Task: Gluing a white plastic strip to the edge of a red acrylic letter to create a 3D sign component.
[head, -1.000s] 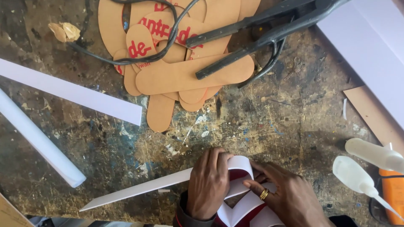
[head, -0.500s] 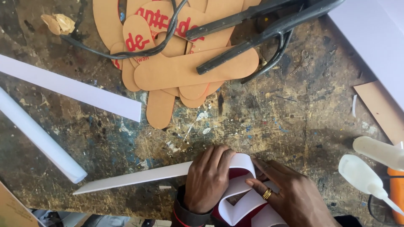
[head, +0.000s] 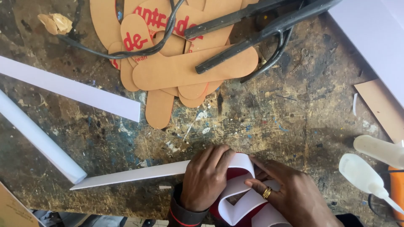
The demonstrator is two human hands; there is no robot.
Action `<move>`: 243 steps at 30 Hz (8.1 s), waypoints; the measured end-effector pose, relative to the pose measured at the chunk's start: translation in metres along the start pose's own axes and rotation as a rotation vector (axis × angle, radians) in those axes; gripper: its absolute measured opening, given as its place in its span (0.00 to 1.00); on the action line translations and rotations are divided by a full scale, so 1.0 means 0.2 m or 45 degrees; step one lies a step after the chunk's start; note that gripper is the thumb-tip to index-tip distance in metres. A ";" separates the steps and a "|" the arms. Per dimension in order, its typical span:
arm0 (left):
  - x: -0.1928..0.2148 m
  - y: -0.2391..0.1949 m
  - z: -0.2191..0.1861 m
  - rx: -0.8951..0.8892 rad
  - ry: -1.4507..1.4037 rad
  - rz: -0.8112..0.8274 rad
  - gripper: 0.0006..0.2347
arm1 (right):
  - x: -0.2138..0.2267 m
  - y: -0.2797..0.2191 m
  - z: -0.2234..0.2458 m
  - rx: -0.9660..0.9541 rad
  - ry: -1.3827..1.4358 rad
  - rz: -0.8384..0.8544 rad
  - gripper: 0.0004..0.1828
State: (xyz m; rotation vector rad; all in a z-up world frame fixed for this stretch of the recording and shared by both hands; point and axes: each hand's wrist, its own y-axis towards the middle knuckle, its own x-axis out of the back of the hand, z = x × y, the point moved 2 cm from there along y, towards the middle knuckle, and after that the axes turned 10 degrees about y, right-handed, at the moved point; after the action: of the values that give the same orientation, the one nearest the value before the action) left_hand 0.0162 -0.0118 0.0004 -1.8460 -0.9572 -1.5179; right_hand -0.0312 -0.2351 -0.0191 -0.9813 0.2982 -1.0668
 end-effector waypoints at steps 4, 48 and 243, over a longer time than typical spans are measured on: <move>-0.04 -0.03 0.00 -0.016 0.004 0.005 0.08 | 0.06 -0.03 0.13 -0.293 0.160 0.010 0.37; 0.02 0.07 -0.01 -0.168 0.012 0.104 0.15 | -0.10 -0.08 0.02 1.058 -0.603 -0.238 0.25; -0.38 -0.01 0.01 -0.236 0.390 -0.393 0.14 | -0.29 -0.37 0.29 1.387 -0.722 -0.428 0.32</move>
State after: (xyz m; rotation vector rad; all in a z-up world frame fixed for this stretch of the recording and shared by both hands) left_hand 0.0083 -0.0220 -0.0751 -1.5706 -1.0128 -2.0676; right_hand -0.0670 -0.1662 0.0584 -0.2894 -0.8715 -0.9882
